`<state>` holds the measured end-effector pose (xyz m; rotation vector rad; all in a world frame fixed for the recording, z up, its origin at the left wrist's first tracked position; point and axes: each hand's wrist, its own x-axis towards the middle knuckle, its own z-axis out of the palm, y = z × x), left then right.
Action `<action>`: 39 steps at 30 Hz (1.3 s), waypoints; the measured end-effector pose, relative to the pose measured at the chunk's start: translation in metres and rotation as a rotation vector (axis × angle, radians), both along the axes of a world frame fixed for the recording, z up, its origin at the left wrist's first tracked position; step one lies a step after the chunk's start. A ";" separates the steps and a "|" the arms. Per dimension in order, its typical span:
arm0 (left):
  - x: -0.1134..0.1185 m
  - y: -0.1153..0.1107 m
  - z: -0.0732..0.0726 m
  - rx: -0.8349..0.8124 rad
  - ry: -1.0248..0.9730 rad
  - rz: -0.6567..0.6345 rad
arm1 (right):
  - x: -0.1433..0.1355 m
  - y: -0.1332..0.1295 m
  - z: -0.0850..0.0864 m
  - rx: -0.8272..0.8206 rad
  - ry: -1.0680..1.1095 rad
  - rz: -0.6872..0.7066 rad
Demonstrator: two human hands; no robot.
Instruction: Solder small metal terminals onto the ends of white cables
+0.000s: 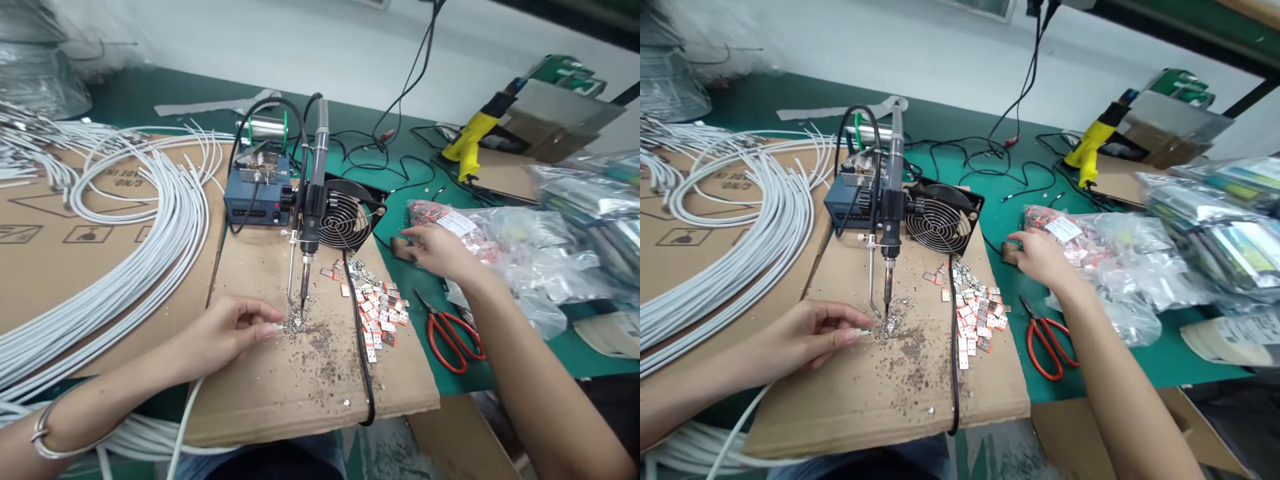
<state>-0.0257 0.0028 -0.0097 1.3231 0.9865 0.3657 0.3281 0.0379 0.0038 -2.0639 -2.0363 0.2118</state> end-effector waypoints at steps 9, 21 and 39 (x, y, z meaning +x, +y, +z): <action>-0.004 0.002 0.009 0.101 0.036 0.002 | 0.011 0.017 -0.001 -0.068 0.097 0.034; -0.014 0.003 0.005 0.774 0.370 -0.071 | -0.100 -0.078 0.001 -0.137 0.771 0.045; -0.015 0.007 0.014 0.795 0.378 -0.018 | -0.140 -0.100 -0.012 0.451 0.247 0.367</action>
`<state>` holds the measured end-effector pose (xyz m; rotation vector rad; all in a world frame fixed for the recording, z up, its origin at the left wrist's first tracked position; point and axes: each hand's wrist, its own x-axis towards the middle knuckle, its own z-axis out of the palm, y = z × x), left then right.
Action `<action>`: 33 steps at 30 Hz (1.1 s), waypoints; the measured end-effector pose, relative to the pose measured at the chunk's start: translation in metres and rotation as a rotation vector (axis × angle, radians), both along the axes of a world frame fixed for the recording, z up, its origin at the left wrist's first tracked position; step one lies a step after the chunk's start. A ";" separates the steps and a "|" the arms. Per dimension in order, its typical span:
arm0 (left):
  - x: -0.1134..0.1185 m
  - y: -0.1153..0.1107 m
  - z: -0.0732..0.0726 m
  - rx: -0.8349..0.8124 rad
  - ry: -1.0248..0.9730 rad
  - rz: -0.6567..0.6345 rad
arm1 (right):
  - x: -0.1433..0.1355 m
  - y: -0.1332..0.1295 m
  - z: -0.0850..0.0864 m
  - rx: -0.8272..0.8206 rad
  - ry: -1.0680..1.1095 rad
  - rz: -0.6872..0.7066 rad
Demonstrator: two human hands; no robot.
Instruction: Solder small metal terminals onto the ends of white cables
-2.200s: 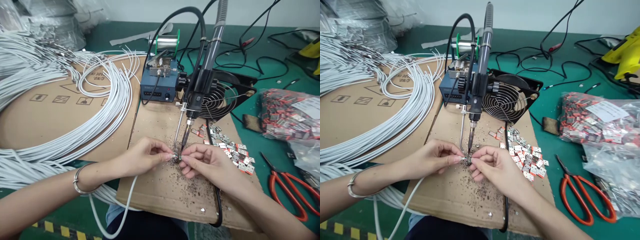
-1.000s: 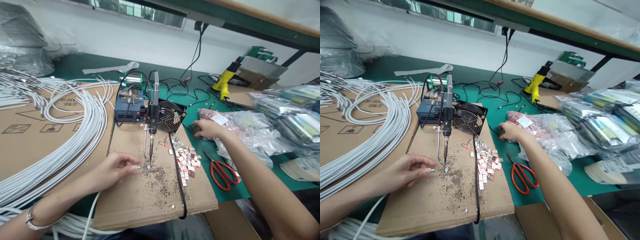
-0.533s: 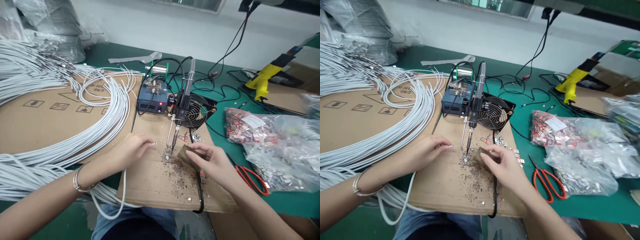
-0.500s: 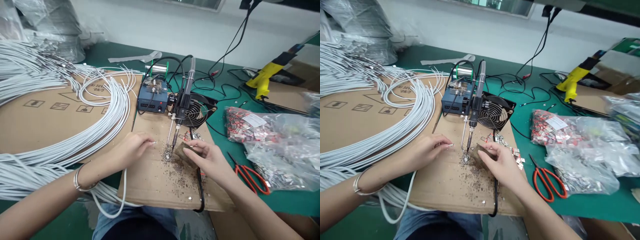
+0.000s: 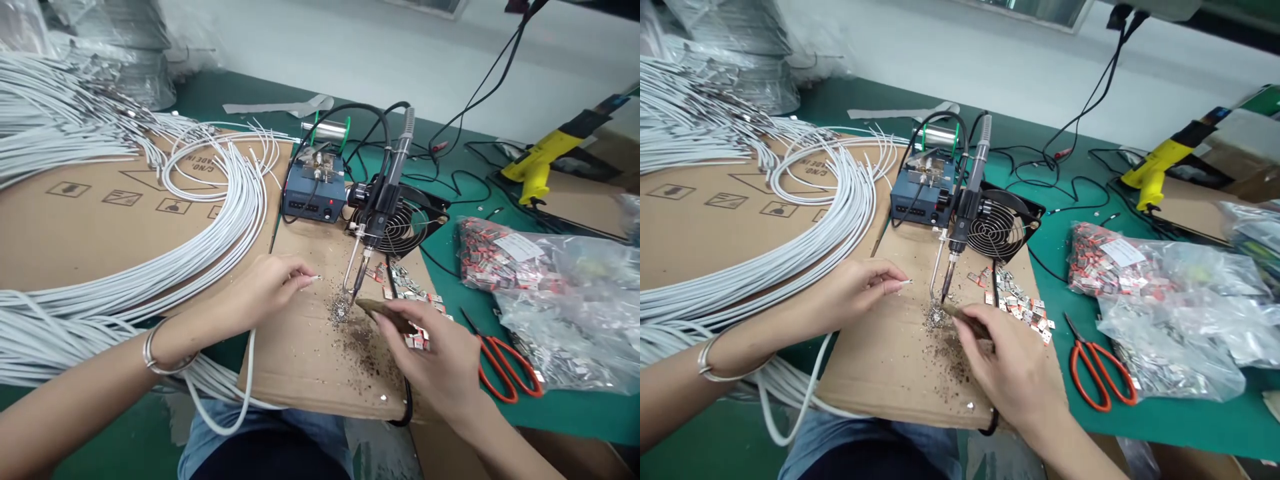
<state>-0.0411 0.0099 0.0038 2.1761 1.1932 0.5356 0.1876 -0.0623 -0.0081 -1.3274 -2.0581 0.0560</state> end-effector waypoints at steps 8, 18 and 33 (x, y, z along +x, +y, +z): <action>0.001 -0.001 -0.001 -0.036 0.006 -0.026 | 0.001 0.000 0.001 0.081 -0.080 0.025; 0.001 -0.003 -0.004 -0.064 0.040 -0.029 | 0.007 -0.001 0.011 0.069 -0.179 -0.014; 0.008 -0.009 -0.009 -0.279 -0.079 -0.102 | 0.080 0.046 0.007 -0.280 -0.368 -0.030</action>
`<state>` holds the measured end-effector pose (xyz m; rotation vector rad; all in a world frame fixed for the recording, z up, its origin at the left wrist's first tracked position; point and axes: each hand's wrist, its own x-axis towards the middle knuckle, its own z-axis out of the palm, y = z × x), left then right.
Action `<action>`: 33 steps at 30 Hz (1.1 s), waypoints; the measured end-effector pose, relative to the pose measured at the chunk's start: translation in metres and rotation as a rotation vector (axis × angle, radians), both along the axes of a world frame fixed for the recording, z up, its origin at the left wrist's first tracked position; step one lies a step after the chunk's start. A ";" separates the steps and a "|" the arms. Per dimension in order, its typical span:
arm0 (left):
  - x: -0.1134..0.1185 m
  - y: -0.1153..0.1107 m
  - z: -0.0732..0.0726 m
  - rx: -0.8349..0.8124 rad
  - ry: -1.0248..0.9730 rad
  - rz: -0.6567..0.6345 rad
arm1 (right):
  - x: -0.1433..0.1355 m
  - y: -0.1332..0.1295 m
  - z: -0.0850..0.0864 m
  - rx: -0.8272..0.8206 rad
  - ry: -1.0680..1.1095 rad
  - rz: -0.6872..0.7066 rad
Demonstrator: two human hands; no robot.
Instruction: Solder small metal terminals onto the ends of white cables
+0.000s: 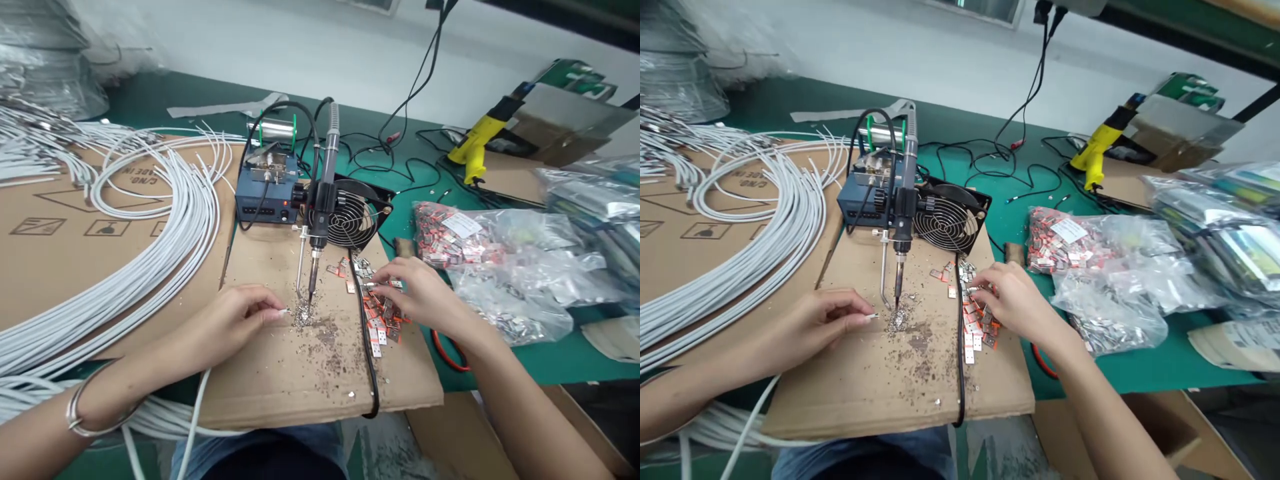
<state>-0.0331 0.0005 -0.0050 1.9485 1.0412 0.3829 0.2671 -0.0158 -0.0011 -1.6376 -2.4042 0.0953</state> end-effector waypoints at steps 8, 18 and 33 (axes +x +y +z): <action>0.014 -0.001 0.009 -0.488 -0.131 0.089 | 0.000 0.006 -0.009 0.035 0.008 -0.004; 0.018 -0.003 0.001 -0.520 -0.227 0.145 | -0.002 -0.006 -0.008 0.160 -0.020 -0.032; 0.025 0.003 0.008 -0.689 -0.188 0.213 | -0.088 -0.008 -0.020 -0.896 1.365 -0.288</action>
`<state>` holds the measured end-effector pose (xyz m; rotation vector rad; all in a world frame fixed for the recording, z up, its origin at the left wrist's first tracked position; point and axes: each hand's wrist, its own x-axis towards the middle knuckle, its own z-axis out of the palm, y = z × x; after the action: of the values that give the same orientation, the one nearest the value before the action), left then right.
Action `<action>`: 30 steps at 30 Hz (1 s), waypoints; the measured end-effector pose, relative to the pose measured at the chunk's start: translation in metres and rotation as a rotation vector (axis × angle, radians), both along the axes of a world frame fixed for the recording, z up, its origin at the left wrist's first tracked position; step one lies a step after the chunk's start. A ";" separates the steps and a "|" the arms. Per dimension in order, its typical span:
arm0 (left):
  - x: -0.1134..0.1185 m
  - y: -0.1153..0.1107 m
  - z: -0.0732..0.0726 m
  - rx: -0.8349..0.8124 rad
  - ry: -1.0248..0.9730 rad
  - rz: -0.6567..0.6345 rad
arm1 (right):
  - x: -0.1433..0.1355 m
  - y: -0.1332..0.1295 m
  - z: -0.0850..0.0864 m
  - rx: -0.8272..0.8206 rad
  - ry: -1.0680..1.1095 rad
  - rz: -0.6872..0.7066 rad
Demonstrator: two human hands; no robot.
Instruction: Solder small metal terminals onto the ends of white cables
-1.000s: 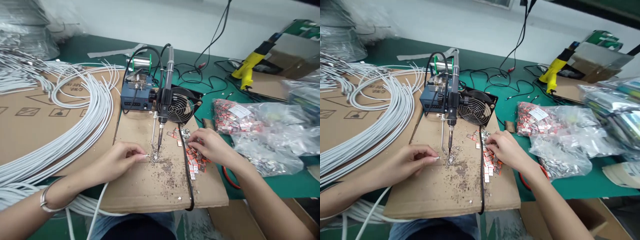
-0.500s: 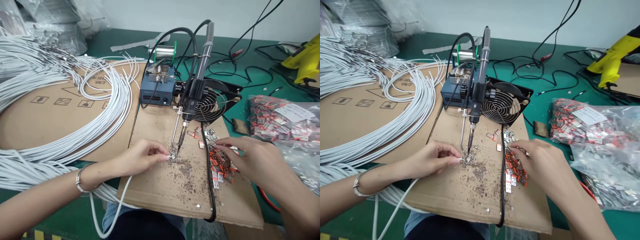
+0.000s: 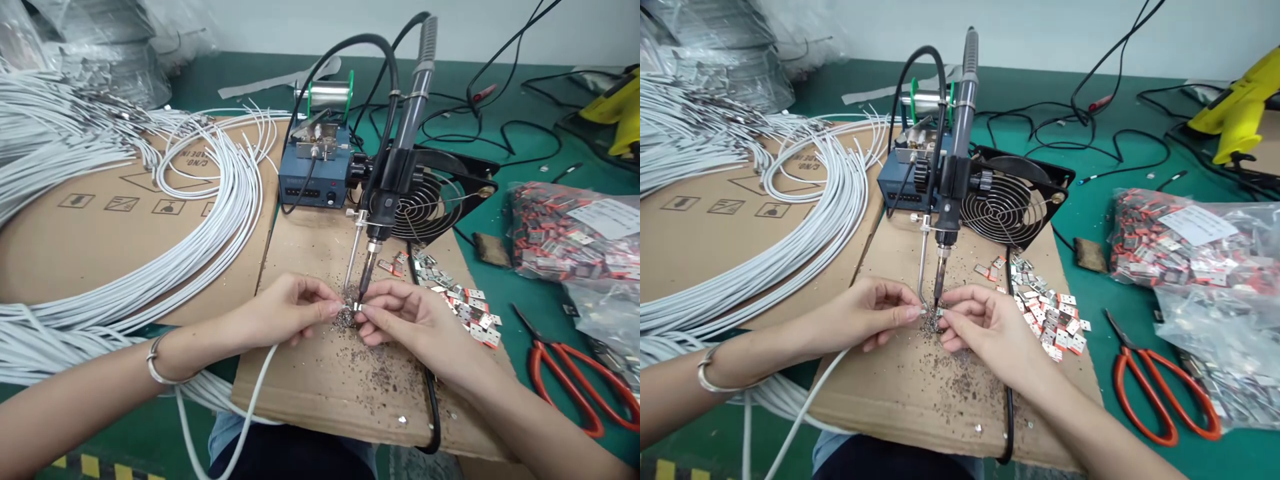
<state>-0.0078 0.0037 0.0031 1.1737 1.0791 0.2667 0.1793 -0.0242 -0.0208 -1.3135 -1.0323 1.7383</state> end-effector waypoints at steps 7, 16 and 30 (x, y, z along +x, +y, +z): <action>0.000 0.001 -0.006 -0.030 -0.044 0.013 | 0.000 0.000 -0.003 -0.030 0.036 -0.008; 0.001 0.000 -0.004 -0.042 -0.028 0.053 | 0.001 0.000 0.000 0.032 -0.037 0.020; 0.003 0.000 0.001 -0.018 -0.087 0.042 | 0.002 -0.002 -0.003 0.090 -0.024 0.022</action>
<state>-0.0043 0.0038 0.0040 1.1144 1.0286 0.3375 0.1812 -0.0262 -0.0237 -1.2739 -1.1299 1.6758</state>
